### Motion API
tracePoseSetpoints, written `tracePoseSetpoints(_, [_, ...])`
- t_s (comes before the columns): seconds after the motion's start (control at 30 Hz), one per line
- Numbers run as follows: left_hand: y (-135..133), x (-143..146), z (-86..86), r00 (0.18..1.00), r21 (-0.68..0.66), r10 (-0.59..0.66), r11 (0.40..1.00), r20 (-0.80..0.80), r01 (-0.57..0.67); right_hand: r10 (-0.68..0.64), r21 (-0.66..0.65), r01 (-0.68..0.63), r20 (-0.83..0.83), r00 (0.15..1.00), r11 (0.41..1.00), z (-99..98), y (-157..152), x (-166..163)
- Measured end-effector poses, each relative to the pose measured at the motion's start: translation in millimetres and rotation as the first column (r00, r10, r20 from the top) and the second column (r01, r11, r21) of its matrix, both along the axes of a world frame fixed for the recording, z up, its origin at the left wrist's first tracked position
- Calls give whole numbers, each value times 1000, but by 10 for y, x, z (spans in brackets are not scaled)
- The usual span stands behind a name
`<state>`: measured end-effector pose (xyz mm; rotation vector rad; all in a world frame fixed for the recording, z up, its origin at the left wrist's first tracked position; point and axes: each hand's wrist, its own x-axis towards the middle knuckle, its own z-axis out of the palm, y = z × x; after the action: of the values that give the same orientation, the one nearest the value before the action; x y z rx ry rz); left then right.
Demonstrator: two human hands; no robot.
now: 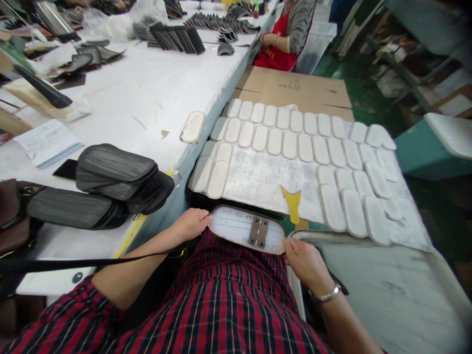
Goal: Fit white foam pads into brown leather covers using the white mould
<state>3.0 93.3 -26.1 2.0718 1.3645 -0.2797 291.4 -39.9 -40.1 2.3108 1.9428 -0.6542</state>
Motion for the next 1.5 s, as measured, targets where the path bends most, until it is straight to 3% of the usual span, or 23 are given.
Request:
tracePoseSetpoints(0.17, [70, 2, -34, 984, 97, -140, 984, -112, 151, 23, -49, -21, 43, 999, 999, 48, 34, -25])
tracePoseSetpoints(0.33, [127, -21, -105, 980, 111, -174, 977, -93, 184, -2, -69, 6, 59, 998, 998, 66, 29, -34])
tracePoseSetpoints(0.47, [152, -90, -140, 985, -97, -105, 988, 134, 119, -68, -85, 64, -36, 997, 994, 55, 24, -14])
tracePoseSetpoints(0.57, [167, -166, -158, 951, -353, 79, 935, 299, 33, -103, -84, 94, -111, 988, 992, 3, 26, 28])
tracePoseSetpoints(0.67, [191, -211, -180, 922, -472, 175, 882, 345, 9, -125, -82, 112, -178, 976, 990, -53, 28, 69])
tracePoseSetpoints(0.77, [202, -195, -219, 933, -381, 117, 924, 341, 23, -141, -85, 124, -226, 964, 989, -85, 27, 92])
tracePoseSetpoints(0.83, [188, -164, -253, 947, -198, 11, 979, 320, 56, -148, -82, 132, -234, 961, 988, -94, 23, 98])
tracePoseSetpoints(0.93, [137, -128, -296, 962, 22, -115, 993, 248, 113, -141, -73, 128, -218, 966, 989, -96, 21, 98])
tracePoseSetpoints(1.1, [47, -129, -312, 970, 79, -123, 991, 210, 108, -131, -58, 123, -154, 979, 991, -74, 40, 78])
tracePoseSetpoints(1.2, [35, -143, -305, 963, 64, -87, 995, 255, 73, -124, -68, 116, -135, 983, 991, -53, 56, 66])
tracePoseSetpoints(1.3, [45, -154, -298, 926, -94, 47, 996, 374, -12, -130, -83, 117, -171, 977, 990, -50, 60, 75])
tracePoseSetpoints(1.4, [51, -150, -299, 880, -257, 221, 959, 421, -117, -161, -103, 135, -322, 933, 986, -78, 46, 115])
tracePoseSetpoints(1.5, [54, -132, -306, 863, -277, 262, 949, 432, -149, -255, -180, 188, -517, 817, 966, -126, 21, 159])
